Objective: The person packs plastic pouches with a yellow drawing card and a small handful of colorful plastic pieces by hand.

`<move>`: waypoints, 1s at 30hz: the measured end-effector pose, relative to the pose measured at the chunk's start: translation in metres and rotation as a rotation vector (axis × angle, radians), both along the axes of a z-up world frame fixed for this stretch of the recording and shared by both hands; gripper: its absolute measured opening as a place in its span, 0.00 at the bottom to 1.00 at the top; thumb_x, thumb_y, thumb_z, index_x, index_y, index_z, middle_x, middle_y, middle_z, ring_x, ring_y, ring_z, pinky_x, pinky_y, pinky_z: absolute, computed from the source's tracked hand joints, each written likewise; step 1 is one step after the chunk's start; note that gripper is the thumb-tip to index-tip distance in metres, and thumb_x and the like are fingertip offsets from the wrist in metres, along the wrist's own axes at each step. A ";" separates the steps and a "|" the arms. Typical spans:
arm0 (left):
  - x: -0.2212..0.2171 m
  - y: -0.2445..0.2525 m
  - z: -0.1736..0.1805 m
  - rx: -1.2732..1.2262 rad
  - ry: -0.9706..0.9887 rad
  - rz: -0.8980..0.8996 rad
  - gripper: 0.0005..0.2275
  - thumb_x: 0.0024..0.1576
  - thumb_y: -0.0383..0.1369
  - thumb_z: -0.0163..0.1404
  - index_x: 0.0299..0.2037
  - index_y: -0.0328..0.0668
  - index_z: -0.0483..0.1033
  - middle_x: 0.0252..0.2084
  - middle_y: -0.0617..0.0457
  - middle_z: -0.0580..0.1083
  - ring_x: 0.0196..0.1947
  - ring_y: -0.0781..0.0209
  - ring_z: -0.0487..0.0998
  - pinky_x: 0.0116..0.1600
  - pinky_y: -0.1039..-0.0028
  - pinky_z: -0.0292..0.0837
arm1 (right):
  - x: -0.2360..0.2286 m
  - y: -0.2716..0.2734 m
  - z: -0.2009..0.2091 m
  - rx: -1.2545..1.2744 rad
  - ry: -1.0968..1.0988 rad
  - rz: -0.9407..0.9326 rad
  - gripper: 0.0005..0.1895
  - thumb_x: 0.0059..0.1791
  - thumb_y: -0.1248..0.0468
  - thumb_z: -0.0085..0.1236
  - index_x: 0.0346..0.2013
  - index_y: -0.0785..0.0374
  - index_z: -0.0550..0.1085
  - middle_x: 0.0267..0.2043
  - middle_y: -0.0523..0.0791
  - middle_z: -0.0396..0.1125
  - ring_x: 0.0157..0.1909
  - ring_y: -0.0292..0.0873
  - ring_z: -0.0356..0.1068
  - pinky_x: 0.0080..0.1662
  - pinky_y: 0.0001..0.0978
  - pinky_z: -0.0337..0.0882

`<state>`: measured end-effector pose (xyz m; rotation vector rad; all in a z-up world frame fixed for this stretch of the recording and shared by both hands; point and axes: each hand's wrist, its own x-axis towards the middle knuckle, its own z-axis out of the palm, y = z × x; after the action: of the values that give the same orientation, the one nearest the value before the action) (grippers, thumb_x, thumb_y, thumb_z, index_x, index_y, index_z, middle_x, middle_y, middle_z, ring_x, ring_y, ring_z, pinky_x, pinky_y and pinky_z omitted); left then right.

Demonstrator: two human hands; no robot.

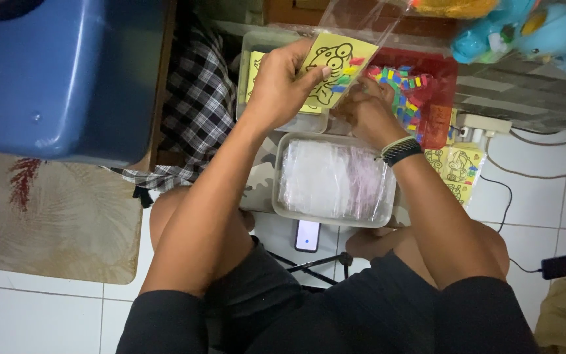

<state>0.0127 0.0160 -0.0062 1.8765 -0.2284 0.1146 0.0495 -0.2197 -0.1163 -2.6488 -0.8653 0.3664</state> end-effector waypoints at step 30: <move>0.003 0.002 -0.009 -0.028 -0.009 0.008 0.06 0.60 0.29 0.54 0.45 0.42 0.79 0.38 0.59 0.79 0.37 0.70 0.77 0.39 0.75 0.75 | 0.017 -0.019 -0.024 0.499 -0.314 -0.206 0.06 0.49 0.72 0.68 0.31 0.61 0.79 0.34 0.45 0.74 0.42 0.48 0.69 0.45 0.46 0.68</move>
<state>0.0153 0.0183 -0.0149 1.8492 -0.2248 0.1311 0.0662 -0.2390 -0.1403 -2.3172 -0.6515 -0.2916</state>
